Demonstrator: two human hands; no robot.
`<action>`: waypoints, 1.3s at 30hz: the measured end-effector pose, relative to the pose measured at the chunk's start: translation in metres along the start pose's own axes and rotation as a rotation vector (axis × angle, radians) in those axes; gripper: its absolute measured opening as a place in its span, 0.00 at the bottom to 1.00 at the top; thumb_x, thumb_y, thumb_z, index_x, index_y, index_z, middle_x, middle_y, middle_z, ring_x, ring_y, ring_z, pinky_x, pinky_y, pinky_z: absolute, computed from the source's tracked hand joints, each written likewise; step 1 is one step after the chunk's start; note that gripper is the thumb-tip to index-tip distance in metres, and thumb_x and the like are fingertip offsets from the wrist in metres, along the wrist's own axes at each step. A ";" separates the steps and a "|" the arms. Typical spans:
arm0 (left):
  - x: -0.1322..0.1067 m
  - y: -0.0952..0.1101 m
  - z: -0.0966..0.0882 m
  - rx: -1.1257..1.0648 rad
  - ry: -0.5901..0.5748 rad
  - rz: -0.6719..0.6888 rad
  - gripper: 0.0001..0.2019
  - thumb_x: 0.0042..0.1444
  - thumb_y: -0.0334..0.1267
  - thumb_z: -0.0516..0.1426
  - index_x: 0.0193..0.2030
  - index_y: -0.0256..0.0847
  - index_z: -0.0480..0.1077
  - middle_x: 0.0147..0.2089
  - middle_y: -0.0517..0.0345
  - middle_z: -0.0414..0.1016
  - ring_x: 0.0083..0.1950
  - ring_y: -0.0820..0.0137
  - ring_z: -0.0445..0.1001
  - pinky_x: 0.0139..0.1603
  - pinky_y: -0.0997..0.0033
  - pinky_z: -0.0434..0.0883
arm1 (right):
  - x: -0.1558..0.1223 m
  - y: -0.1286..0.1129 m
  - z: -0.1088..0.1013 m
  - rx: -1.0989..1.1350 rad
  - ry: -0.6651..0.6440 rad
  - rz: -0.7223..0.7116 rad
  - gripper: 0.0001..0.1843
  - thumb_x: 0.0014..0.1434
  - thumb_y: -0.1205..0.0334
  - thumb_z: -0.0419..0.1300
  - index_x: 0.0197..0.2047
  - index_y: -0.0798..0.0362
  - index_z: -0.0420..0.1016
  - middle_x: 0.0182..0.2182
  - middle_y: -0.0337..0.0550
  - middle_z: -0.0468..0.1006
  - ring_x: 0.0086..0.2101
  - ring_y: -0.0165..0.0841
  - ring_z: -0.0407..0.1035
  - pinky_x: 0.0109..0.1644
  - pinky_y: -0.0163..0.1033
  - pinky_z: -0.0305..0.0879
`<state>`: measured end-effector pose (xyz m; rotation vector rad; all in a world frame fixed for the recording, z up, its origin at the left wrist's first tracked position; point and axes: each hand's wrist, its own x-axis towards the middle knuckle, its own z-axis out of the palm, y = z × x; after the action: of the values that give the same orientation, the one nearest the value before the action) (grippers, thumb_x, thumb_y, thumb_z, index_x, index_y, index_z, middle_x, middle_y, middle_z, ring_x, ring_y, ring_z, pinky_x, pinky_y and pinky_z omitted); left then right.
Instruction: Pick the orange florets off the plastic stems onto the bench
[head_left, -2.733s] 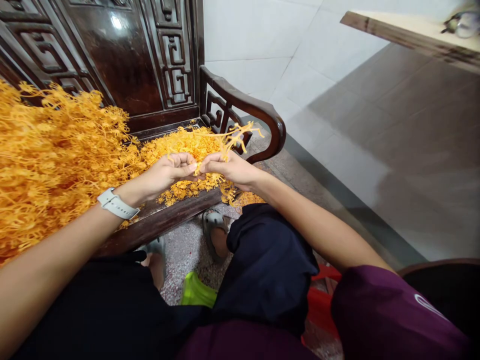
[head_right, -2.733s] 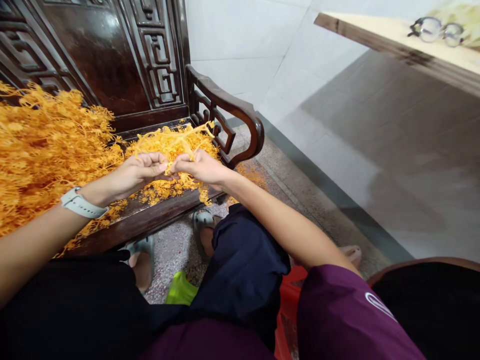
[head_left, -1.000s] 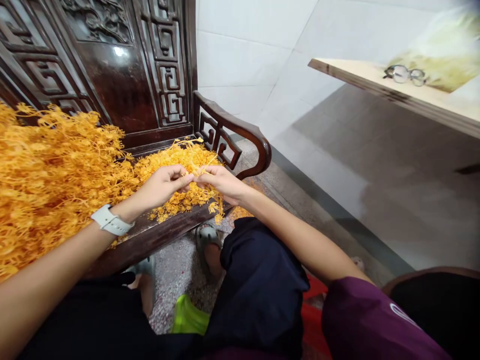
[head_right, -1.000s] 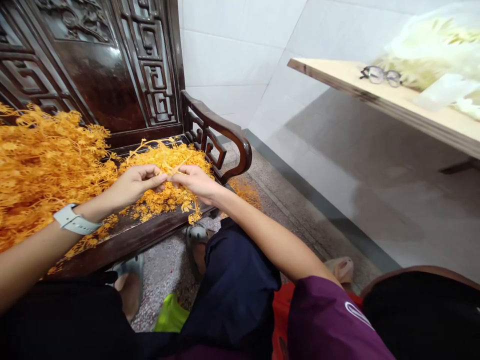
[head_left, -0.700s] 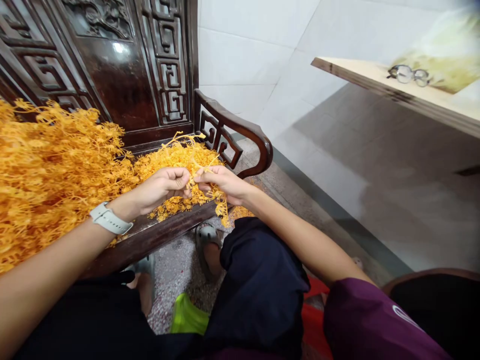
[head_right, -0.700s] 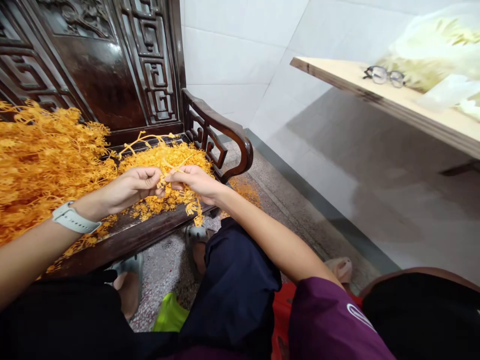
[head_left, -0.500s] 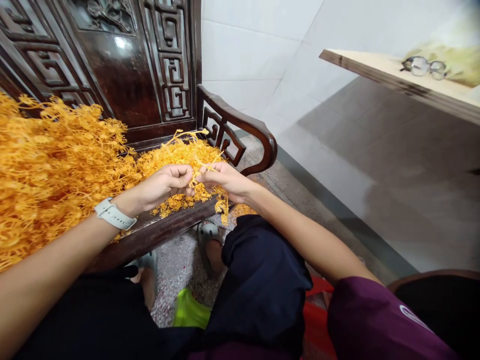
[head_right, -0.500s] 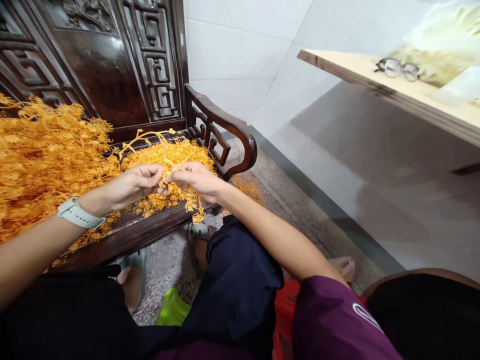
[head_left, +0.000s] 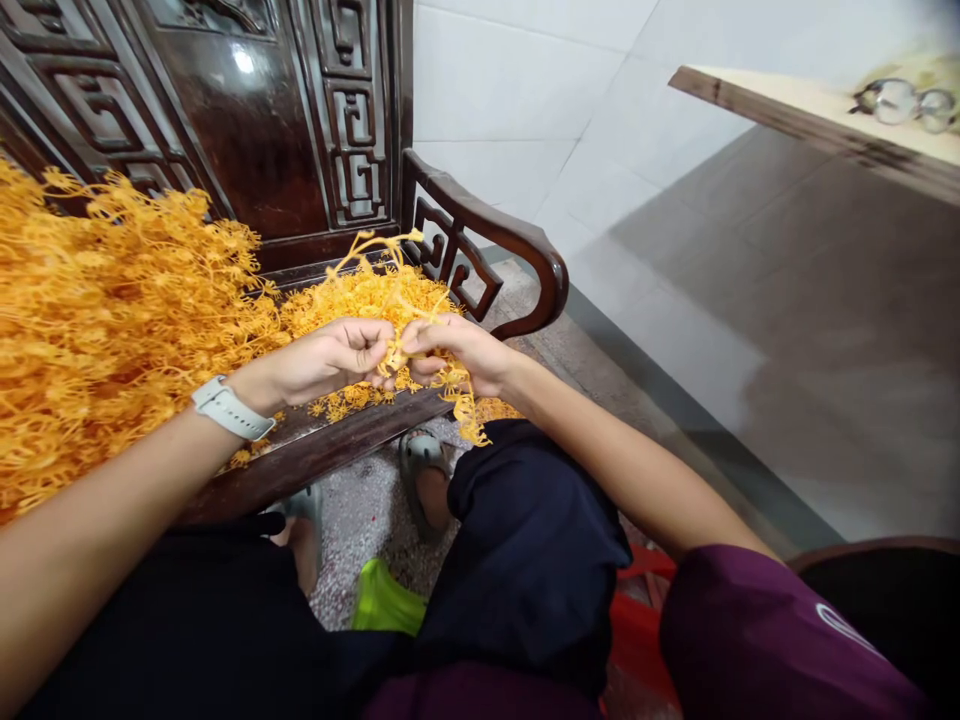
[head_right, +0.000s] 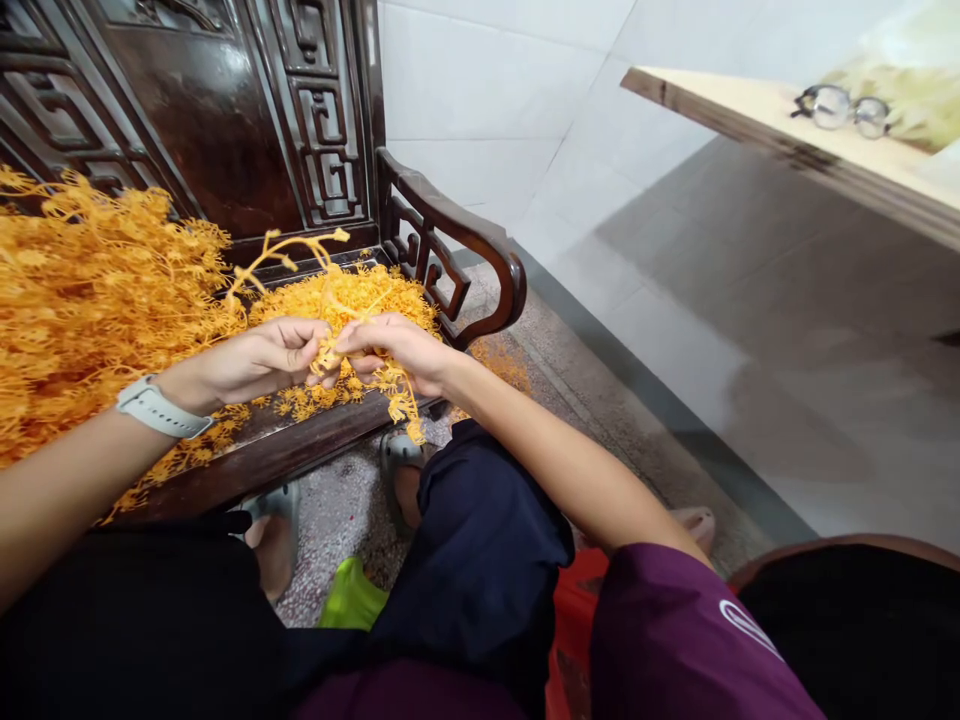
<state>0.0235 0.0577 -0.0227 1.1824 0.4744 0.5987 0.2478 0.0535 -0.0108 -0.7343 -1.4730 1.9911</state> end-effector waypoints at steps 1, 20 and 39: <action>0.000 0.000 0.000 0.011 -0.011 0.004 0.22 0.53 0.48 0.76 0.28 0.37 0.72 0.29 0.57 0.74 0.31 0.72 0.73 0.34 0.74 0.70 | 0.000 0.000 0.001 0.023 -0.012 0.006 0.11 0.58 0.57 0.67 0.30 0.54 0.73 0.17 0.28 0.59 0.21 0.24 0.50 0.30 0.35 0.54; 0.000 -0.004 0.005 0.003 0.028 -0.020 0.19 0.50 0.49 0.77 0.31 0.39 0.77 0.31 0.54 0.75 0.32 0.69 0.71 0.34 0.67 0.68 | 0.002 0.007 0.002 -0.021 -0.064 -0.111 0.20 0.55 0.55 0.79 0.29 0.54 0.73 0.22 0.31 0.68 0.22 0.22 0.57 0.29 0.34 0.61; 0.000 -0.010 0.007 -0.032 0.050 0.009 0.18 0.49 0.45 0.77 0.28 0.40 0.74 0.30 0.55 0.75 0.33 0.69 0.74 0.38 0.65 0.72 | 0.003 0.011 -0.002 -0.035 -0.038 -0.119 0.24 0.54 0.52 0.80 0.28 0.53 0.70 0.20 0.33 0.70 0.21 0.24 0.66 0.26 0.33 0.60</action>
<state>0.0298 0.0498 -0.0300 1.1419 0.5010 0.6426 0.2458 0.0540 -0.0226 -0.6115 -1.5403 1.9046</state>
